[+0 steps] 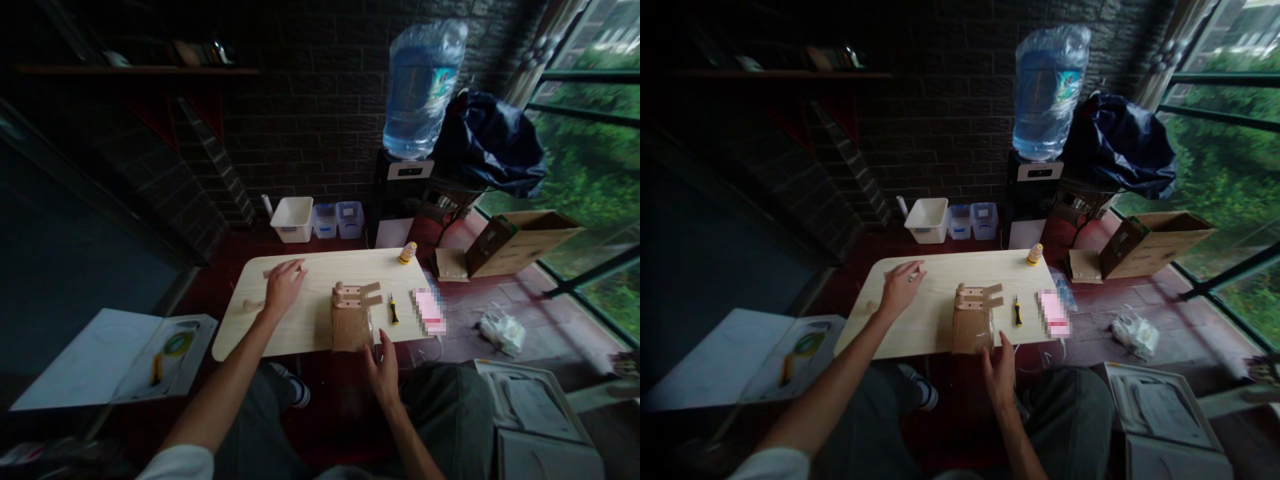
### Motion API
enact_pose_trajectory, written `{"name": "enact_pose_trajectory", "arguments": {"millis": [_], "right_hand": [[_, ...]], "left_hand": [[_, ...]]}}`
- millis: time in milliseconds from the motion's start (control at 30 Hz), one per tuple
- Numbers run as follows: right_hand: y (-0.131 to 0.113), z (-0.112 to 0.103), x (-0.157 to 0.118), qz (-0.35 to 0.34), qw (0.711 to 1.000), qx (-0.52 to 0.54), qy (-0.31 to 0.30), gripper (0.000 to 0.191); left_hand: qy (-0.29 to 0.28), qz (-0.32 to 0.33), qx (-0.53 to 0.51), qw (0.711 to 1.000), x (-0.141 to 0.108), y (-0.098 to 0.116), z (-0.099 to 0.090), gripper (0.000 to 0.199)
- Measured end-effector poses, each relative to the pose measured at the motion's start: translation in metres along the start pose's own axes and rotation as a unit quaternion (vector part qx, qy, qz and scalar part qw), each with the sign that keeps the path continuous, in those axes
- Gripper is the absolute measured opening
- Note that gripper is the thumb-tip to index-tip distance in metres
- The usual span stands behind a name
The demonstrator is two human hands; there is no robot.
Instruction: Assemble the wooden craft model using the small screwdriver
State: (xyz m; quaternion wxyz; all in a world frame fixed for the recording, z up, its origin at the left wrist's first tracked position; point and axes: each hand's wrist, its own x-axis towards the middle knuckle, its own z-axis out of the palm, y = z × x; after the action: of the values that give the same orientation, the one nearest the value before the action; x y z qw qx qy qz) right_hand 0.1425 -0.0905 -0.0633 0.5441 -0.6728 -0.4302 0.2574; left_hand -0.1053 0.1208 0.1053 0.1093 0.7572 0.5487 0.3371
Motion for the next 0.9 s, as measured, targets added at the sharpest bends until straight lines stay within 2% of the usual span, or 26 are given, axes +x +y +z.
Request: {"name": "enact_pose_trajectory", "arguments": {"millis": [67, 133, 200, 267, 367, 433, 700, 900], "right_hand": [[-0.013, 0.002, 0.001, -0.011, 1.000, 0.011, 0.008, 0.067], [-0.029, 0.003, 0.002, -0.011, 0.998, 0.058, -0.031, 0.069], [-0.044, 0.002, 0.003, -0.023, 0.994, 0.093, -0.059, 0.068], [-0.056, -0.002, 0.004, -0.046, 0.991, 0.092, -0.082, 0.061], [-0.063, -0.013, 0.005, -0.049, 0.987, 0.105, -0.114, 0.055], [-0.062, -0.020, 0.006, -0.045, 0.987, 0.109, -0.106, 0.053], [-0.052, -0.041, 0.010, -0.075, 0.993, 0.041, -0.078, 0.045], [-0.053, -0.046, 0.010, -0.066, 0.995, -0.007, -0.075, 0.037]], "left_hand": [[-0.018, 0.048, -0.047, 0.998, -0.031, 0.049, 0.008, 0.038], [-0.050, 0.095, -0.088, 0.990, -0.064, 0.092, 0.020, 0.036], [-0.080, 0.126, -0.129, 0.980, -0.093, 0.124, 0.034, 0.035], [-0.102, 0.136, -0.155, 0.973, -0.113, 0.143, 0.047, 0.036], [-0.108, 0.137, -0.163, 0.971, -0.130, 0.157, 0.060, 0.037], [-0.105, 0.141, -0.165, 0.971, -0.136, 0.161, 0.065, 0.037], [-0.119, 0.151, -0.218, 0.957, -0.147, 0.172, 0.068, 0.033], [-0.134, 0.110, -0.279, 0.944, -0.153, 0.170, 0.075, 0.030]]}}
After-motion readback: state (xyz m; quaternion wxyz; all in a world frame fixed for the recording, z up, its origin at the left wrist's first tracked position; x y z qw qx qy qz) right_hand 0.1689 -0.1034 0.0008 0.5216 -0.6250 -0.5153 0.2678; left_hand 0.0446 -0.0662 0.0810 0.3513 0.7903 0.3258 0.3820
